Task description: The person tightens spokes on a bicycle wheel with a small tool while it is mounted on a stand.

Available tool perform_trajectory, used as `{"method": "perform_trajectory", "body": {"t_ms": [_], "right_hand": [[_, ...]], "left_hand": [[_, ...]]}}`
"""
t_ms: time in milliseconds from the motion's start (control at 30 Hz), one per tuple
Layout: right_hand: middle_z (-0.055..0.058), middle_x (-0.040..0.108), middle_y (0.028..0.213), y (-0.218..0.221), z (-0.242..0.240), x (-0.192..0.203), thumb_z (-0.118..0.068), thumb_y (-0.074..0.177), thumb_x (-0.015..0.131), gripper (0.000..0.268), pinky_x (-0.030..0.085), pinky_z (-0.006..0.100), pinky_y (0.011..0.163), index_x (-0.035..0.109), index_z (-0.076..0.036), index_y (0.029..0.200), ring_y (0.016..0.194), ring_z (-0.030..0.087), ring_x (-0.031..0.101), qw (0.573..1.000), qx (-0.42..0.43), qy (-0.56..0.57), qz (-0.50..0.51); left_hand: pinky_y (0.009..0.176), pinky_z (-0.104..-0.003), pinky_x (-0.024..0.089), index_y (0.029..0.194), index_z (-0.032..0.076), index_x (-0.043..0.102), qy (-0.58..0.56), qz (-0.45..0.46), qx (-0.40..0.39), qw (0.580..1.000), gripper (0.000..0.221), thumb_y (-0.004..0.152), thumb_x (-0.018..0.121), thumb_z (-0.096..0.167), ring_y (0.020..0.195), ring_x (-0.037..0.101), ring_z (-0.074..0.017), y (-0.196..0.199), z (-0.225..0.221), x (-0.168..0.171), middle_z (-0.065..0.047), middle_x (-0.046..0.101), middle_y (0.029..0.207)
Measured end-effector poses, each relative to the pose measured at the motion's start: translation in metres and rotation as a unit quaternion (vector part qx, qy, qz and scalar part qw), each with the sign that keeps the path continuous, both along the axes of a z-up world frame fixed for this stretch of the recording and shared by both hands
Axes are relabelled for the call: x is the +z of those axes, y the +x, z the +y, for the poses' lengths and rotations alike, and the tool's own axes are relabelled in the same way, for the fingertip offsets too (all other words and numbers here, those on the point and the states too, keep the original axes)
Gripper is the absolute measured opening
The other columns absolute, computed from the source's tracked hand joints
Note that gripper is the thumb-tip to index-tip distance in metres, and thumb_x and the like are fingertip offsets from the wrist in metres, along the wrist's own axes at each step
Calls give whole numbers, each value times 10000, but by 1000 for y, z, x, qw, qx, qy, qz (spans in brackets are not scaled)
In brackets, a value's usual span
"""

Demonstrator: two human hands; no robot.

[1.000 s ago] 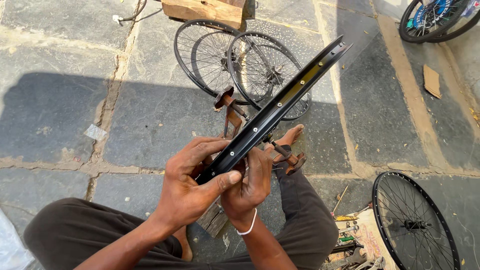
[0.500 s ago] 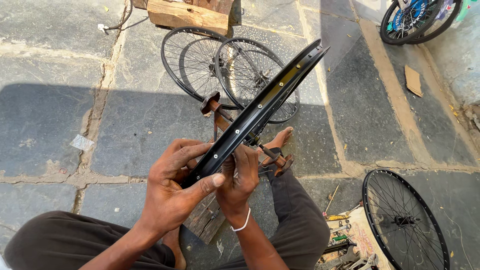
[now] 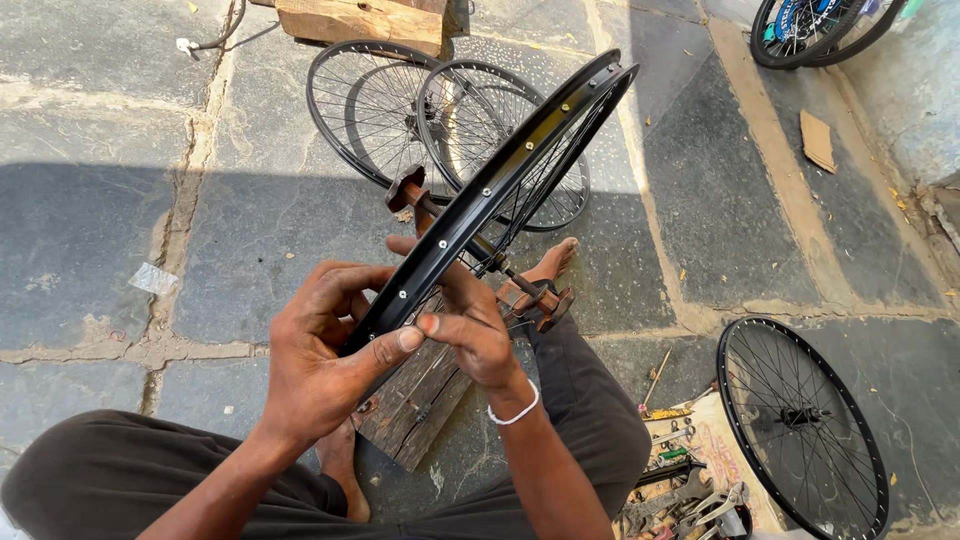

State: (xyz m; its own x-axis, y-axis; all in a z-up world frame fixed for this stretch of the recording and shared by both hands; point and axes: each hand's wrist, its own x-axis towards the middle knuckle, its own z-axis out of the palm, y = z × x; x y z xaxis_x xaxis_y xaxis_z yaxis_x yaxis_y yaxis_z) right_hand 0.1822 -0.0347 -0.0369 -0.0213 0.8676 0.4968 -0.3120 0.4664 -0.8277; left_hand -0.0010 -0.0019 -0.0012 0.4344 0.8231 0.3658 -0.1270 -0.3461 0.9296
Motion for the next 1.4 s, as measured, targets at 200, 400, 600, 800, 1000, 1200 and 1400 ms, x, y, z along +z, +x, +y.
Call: {"method": "perform_trajectory", "body": {"t_ms": [200,400,600,800,1000,1200,1400], "right_hand": [[142,554,1477,22,0,61,-298,1024,613,651,470,411,1186,368,-56,1575,1368,270,584,933,19,-63,-352],[120,675,1303,36,23,86,-171,988,576,403,521,410,1053,600,-56,1373,1194,271,674,826,40,-63,-559],[100,718,1137,-39,3,13,-183,1045,613,238,600,363,951,625,-37,1232,1045,263,741,846,-407,62,-339],[85,694,1038,-55,4,-14,-248,1014,693,332,573,313,811,626,12,1208,925,182,702,869,-460,43,-177],[56,711,1058,-23,-18,-5,-233,1103,624,292,514,250,917,668,26,1229,974,109,663,923,-340,26,-180],[13,671,962,-6,-7,8,-180,1128,642,233,482,190,793,663,48,1169,867,48,601,980,-196,-27,-26],[11,691,1039,-9,-6,6,-267,1095,598,301,550,221,847,638,5,1218,941,68,652,977,-201,-20,-68]], "left_hand": [[573,-190,456,1225,-15,695,30,-11,3,999,469,828,835,191,730,522,-30,-1,1,0,-39,640,1096],[737,-227,572,1204,-9,682,-14,-56,-29,998,399,886,849,167,918,661,-80,2,-1,-4,-46,615,1117],[800,-227,583,1336,-2,675,21,-48,-16,999,517,877,844,164,1001,652,-100,3,-2,3,-67,546,1212],[832,-231,607,1361,6,661,-25,-75,-51,996,538,883,843,174,1031,662,-102,3,0,8,-70,520,1267],[770,-206,572,1354,15,664,-42,-61,-50,996,543,867,847,170,938,619,-67,7,-5,6,-62,530,1261],[685,-206,468,1400,34,654,-7,-14,-19,1000,587,862,859,150,827,513,-48,6,-2,14,-16,528,1098],[616,-196,450,1373,30,632,-4,-41,-25,999,541,889,819,183,759,526,-29,7,-1,7,15,606,969]]}}
